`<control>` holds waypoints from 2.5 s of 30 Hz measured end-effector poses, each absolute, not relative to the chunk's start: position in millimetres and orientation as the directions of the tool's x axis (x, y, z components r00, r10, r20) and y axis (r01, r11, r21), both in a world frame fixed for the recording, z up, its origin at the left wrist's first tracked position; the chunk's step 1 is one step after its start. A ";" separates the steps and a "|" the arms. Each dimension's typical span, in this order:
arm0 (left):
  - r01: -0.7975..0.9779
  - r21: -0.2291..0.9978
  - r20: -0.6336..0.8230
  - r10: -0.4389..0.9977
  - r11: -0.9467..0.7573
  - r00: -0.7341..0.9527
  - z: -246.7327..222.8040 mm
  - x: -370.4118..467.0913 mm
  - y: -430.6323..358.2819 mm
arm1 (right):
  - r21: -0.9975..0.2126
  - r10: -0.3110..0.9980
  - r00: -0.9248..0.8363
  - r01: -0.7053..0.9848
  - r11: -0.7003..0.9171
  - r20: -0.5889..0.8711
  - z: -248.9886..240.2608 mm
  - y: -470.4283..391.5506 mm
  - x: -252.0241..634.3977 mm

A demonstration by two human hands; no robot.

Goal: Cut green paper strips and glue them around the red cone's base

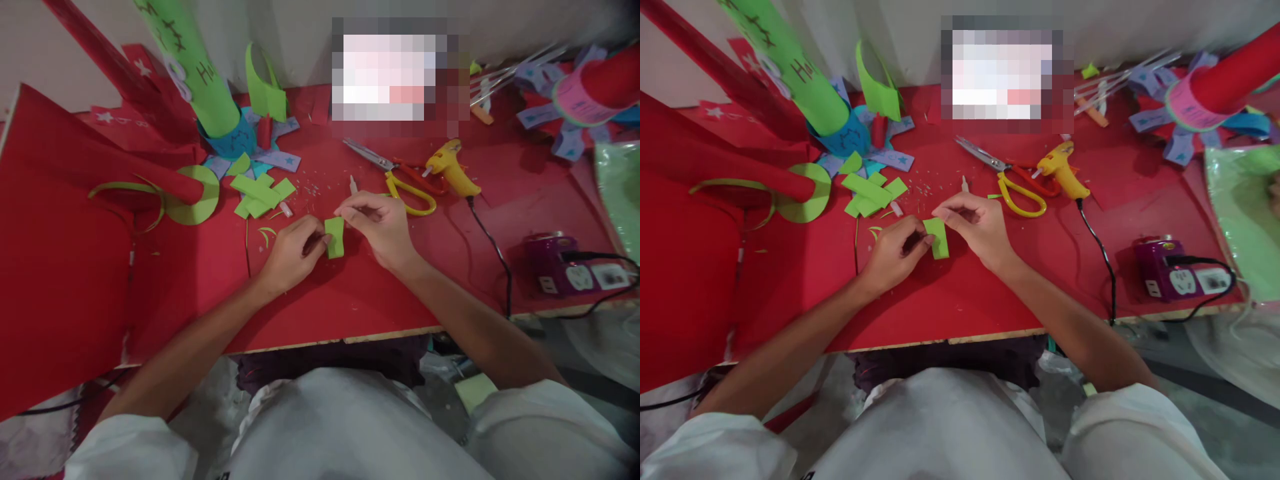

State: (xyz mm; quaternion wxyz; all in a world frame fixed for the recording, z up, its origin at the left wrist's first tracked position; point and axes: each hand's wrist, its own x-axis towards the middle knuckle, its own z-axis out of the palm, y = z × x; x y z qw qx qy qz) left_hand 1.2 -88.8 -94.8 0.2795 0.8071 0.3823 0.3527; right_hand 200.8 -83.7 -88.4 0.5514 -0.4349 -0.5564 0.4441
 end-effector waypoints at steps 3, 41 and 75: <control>0.436 0.725 0.347 0.829 -0.534 0.438 -94.5 0.7 -88.8 | -0.979 0.979 -0.042 -0.035 0.200 0.201 -89.7 -82.9 201.5; 0.414 0.718 0.372 0.811 -0.560 0.452 -97.2 0.5 -87.6 | -0.966 0.957 -0.149 0.036 0.255 0.247 -95.6 -84.5 201.2; 0.412 0.730 0.350 0.816 -0.545 0.460 -96.1 0.7 -87.8 | -0.935 0.942 -0.125 0.136 0.327 0.311 -91.6 -85.2 202.3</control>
